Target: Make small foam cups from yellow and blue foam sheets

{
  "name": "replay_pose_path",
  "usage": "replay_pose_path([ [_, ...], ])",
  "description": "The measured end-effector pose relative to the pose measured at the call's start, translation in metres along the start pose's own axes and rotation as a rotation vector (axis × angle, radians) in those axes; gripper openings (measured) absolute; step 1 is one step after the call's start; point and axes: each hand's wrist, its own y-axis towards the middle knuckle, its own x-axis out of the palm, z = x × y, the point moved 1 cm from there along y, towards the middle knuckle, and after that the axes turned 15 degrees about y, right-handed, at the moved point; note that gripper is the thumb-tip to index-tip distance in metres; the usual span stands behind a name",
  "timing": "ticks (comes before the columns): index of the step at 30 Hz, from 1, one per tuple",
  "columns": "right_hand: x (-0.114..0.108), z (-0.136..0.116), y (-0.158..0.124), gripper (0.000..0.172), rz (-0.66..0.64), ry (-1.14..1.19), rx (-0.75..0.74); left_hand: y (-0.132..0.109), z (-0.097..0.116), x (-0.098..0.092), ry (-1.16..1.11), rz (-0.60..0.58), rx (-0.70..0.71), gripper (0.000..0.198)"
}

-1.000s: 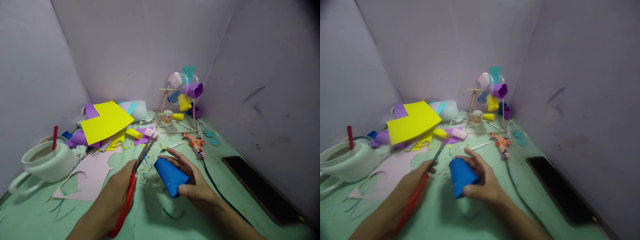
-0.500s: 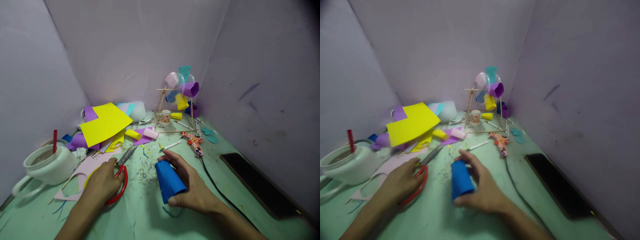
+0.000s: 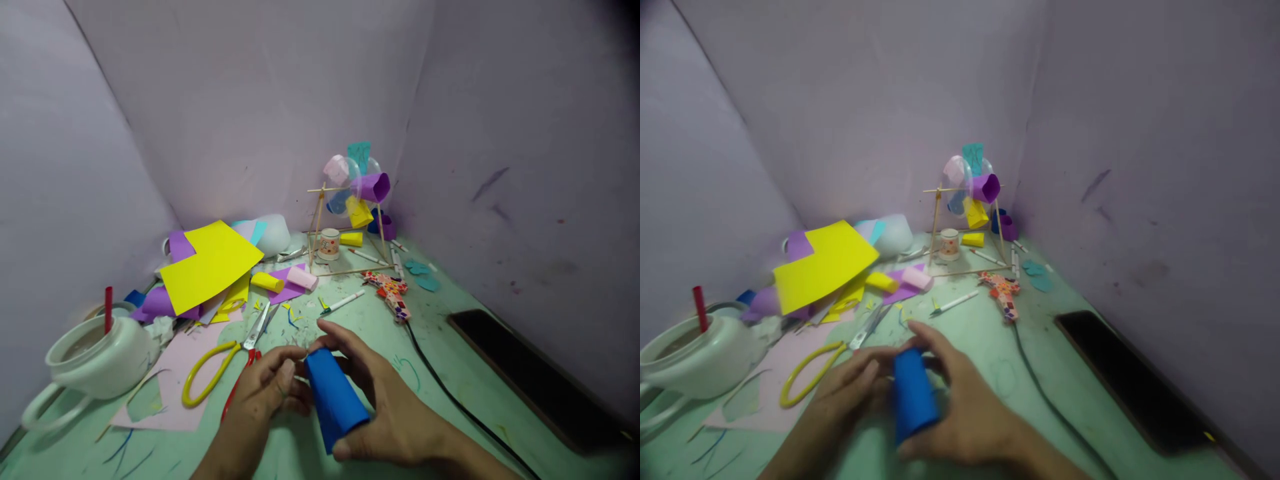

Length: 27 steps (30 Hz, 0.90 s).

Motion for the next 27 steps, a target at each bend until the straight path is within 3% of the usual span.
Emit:
replay_pose_path([
  [3, 0.003, 0.004, -0.002, 0.110, -0.075, -0.206, -0.049, 0.005, -0.009, 0.010, -0.343, -0.079, -0.086, 0.037],
  [6, 0.006, 0.006, -0.003, 0.104, -0.133, -0.219, -0.153, 0.009, -0.014, 0.011, -0.499, -0.015, -0.132, 0.031],
  [9, 0.008, 0.006, -0.003, 0.107, -0.106, -0.216, -0.237, 0.010, -0.014, 0.011, -0.612, 0.075, -0.177, 0.021],
  [11, 0.008, 0.005, -0.002, 0.108, -0.076, -0.270, -0.281, 0.010, -0.013, 0.011, -0.672, 0.073, -0.204, 0.017],
  [18, 0.006, 0.004, 0.000, 0.104, -0.181, -0.344, -0.392, 0.013, -0.014, 0.018, -0.774, -0.012, -0.272, 0.009],
  [22, 0.011, 0.003, 0.005, 0.074, -0.137, -0.337, -0.478, 0.010, -0.018, 0.027, -0.624, 0.036, -0.252, 0.012],
  [24, 0.011, 0.000, 0.009, 0.056, -0.010, -0.245, -0.382, 0.010, -0.018, 0.028, -0.481, 0.039, -0.192, 0.020],
  [27, 0.008, -0.002, 0.014, 0.036, 0.214, -0.029, -0.090, 0.012, -0.019, 0.025, -0.312, -0.006, -0.030, 0.035],
])
